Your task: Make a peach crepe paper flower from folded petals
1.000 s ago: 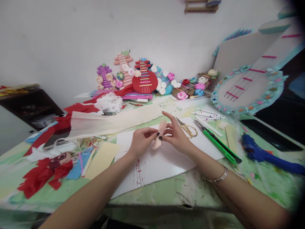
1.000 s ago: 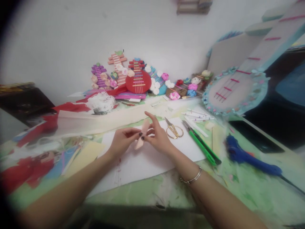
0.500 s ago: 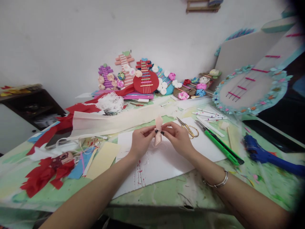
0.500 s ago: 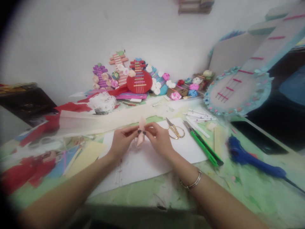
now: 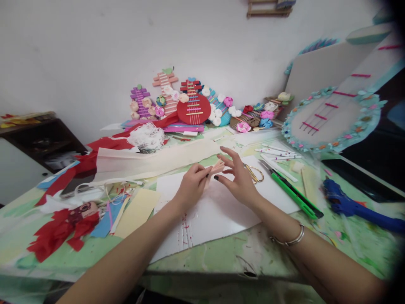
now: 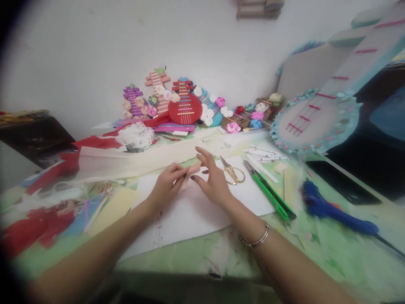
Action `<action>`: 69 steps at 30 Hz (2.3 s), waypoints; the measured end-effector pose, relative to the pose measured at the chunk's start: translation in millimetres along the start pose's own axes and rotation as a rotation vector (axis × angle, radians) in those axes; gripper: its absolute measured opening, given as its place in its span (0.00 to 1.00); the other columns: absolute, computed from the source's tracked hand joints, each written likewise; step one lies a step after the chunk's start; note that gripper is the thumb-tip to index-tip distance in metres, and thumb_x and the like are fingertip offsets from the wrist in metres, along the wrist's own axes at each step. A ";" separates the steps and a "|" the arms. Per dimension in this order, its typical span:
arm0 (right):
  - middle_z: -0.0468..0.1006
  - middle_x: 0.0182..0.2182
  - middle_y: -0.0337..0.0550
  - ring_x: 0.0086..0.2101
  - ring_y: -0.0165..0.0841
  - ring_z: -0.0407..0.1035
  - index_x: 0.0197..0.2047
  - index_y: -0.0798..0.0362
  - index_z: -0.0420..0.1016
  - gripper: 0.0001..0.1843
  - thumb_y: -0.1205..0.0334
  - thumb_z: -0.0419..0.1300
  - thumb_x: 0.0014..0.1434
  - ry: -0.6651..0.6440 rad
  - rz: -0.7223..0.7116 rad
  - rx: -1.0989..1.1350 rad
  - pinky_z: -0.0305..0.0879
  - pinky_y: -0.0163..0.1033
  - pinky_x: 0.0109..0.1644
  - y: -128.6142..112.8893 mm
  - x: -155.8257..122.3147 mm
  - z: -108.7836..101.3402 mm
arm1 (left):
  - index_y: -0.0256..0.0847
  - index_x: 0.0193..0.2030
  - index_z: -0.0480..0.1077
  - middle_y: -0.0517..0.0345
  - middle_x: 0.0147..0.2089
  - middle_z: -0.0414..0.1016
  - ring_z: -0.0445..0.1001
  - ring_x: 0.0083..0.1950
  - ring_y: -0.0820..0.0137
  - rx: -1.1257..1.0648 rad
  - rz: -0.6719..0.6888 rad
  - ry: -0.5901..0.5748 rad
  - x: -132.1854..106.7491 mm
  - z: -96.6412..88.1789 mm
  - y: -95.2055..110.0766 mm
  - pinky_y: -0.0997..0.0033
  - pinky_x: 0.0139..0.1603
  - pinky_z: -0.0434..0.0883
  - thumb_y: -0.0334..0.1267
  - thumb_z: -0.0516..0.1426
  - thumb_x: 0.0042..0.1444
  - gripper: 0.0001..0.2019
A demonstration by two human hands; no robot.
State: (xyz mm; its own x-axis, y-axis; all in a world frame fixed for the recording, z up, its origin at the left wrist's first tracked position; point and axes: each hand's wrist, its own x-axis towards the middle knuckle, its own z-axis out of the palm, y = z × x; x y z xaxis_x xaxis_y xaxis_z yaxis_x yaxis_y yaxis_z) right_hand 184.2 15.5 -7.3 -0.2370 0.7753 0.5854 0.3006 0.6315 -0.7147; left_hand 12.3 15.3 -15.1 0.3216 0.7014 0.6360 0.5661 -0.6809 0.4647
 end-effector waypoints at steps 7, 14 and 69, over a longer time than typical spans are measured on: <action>0.79 0.32 0.42 0.33 0.34 0.71 0.36 0.50 0.78 0.08 0.69 0.59 0.54 -0.028 -0.005 -0.244 0.68 0.39 0.37 14.5 5.3 -2.8 | 0.37 0.47 0.70 0.53 0.36 0.67 0.67 0.37 0.69 0.095 0.158 -0.151 0.8 3.5 -12.4 0.71 0.38 0.67 0.34 0.48 0.61 0.13; 0.80 0.28 0.41 0.29 0.33 0.71 0.33 0.49 0.81 0.07 0.66 0.63 0.50 -0.116 0.115 -0.367 0.65 0.37 0.33 33.9 7.8 -6.7 | 0.38 0.50 0.69 0.50 0.40 0.72 0.71 0.40 0.69 0.023 0.107 -0.198 1.0 2.3 -19.2 0.69 0.42 0.69 0.27 0.50 0.57 0.15; 0.78 0.27 0.42 0.34 0.35 0.66 0.32 0.54 0.80 0.07 0.71 0.60 0.53 -0.280 0.035 -0.449 0.58 0.37 0.39 31.3 7.3 2.6 | 0.38 0.36 0.76 0.56 0.34 0.80 0.75 0.32 0.70 -0.101 -0.232 -0.238 6.9 -12.0 -19.6 0.75 0.31 0.70 0.34 0.57 0.49 0.08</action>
State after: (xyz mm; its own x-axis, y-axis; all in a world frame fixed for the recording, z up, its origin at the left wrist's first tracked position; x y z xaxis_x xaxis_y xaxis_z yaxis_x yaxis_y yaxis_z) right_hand 189.5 41.0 -26.5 -0.4390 0.8067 0.3956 0.6642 0.5879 -0.4617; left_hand -5.7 30.9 -12.4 0.3683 0.8611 0.3505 0.5707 -0.5070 0.6459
